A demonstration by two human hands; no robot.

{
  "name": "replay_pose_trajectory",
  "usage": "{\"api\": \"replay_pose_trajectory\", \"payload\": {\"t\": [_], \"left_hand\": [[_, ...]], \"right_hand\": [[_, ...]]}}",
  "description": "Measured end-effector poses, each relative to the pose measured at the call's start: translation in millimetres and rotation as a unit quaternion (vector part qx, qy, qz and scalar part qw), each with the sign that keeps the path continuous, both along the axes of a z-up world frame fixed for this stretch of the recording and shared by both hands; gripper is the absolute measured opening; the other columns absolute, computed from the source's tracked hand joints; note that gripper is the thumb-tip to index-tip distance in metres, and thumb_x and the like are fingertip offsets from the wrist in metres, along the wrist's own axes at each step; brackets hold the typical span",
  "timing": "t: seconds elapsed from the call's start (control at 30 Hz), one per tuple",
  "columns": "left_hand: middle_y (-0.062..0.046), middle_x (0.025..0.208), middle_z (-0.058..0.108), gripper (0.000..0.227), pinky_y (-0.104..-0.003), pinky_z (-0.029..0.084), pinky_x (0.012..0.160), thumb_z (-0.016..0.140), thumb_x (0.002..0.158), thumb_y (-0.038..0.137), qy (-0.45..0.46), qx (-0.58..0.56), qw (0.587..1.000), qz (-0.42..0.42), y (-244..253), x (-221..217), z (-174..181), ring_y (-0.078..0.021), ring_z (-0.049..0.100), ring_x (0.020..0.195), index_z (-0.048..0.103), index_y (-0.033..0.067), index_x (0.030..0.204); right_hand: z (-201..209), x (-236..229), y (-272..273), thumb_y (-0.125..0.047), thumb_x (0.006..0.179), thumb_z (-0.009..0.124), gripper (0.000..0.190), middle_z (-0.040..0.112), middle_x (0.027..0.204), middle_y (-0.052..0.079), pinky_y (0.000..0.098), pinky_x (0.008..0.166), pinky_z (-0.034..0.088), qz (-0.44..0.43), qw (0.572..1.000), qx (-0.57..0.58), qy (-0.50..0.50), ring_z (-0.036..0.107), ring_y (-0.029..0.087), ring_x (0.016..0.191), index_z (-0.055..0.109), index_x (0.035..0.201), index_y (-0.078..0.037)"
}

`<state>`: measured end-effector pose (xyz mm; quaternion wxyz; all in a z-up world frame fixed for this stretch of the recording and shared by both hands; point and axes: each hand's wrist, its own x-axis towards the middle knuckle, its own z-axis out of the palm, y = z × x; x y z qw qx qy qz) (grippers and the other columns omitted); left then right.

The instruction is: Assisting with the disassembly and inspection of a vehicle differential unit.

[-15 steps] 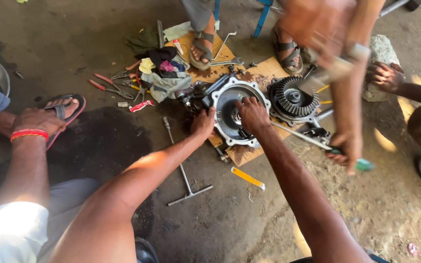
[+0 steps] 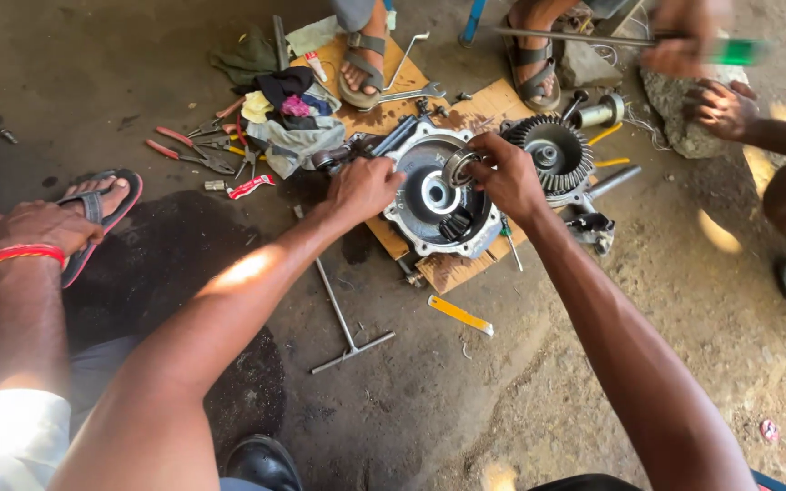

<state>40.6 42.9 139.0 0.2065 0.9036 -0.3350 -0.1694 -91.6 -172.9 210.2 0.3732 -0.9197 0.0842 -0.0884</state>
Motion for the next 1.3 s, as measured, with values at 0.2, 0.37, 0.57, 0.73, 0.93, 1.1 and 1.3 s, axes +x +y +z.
{"api": "replay_pose_trajectory", "payload": {"t": [0.2,0.37,0.57,0.73,0.93,1.1,1.3], "left_hand": [[-0.013,0.088,0.073,0.020,-0.043,0.056,0.073,0.057,0.098,0.019,0.007,-0.273,0.956,-0.105,-31,-32,22,-0.0248,0.071,0.080,0.068,0.0026,0.102],[-0.014,0.095,0.073,0.023,-0.040,0.057,0.078,0.054,0.091,0.011,0.103,-0.226,0.959,-0.138,-59,-62,59,-0.0256,0.073,0.088,0.067,0.0033,0.109],[-0.017,0.110,0.073,0.024,-0.044,0.055,0.089,0.053,0.092,0.004,-0.062,-0.127,0.953,-0.267,-112,-30,25,-0.0278,0.071,0.098,0.068,0.0017,0.111],[-0.019,0.113,0.072,0.024,-0.045,0.056,0.094,0.053,0.094,0.004,-0.115,0.027,0.952,-0.281,-120,-25,59,-0.0290,0.072,0.100,0.069,0.0026,0.112],[-0.015,0.108,0.073,0.025,-0.042,0.056,0.088,0.059,0.096,0.019,-0.021,-0.147,0.950,-0.275,-128,-60,97,-0.0263,0.072,0.099,0.072,0.0031,0.112],[-0.011,0.099,0.070,0.030,-0.040,0.055,0.081,0.070,0.092,0.030,0.052,-0.255,0.909,-0.326,-137,-88,96,-0.0243,0.070,0.093,0.073,0.0033,0.105],[-0.005,0.089,0.068,0.021,-0.031,0.054,0.076,0.072,0.091,0.023,0.176,-0.271,0.890,-0.321,-146,-88,89,-0.0141,0.068,0.083,0.070,0.0023,0.095]], "right_hand": [[6,-54,7,-0.007,0.102,0.053,0.030,0.072,0.124,0.018,0.0324,0.077,0.066,-0.026,0.948,0.316,0.014,0.073,0.024,0.099,0.064,0.129,-0.003],[1,-100,-10,0.001,0.102,0.052,0.030,0.067,0.130,0.024,0.0300,0.076,0.065,0.050,0.772,0.633,-0.031,0.074,0.029,0.103,0.057,0.132,0.005],[-3,-135,-50,-0.007,0.103,0.053,0.036,0.067,0.129,0.026,0.0308,0.076,0.066,0.051,0.739,0.672,-0.021,0.074,0.030,0.104,0.056,0.136,0.008],[0,-142,-71,-0.008,0.105,0.054,0.035,0.067,0.130,0.027,0.0299,0.073,0.065,0.064,0.737,0.673,-0.032,0.074,0.029,0.103,0.056,0.137,0.008],[-4,-132,-81,-0.013,0.106,0.055,0.040,0.066,0.132,0.027,0.0289,0.074,0.064,0.118,0.727,0.676,0.001,0.074,0.027,0.103,0.055,0.139,0.009],[-22,-131,-92,-0.016,0.105,0.058,0.045,0.065,0.134,0.029,0.0275,0.074,0.062,0.123,0.760,0.635,0.061,0.073,0.026,0.103,0.054,0.141,0.010],[-10,-129,-102,-0.022,0.104,0.056,0.046,0.065,0.134,0.031,0.0310,0.072,0.064,0.152,0.736,0.648,0.122,0.075,0.028,0.100,0.055,0.140,0.007]]}}
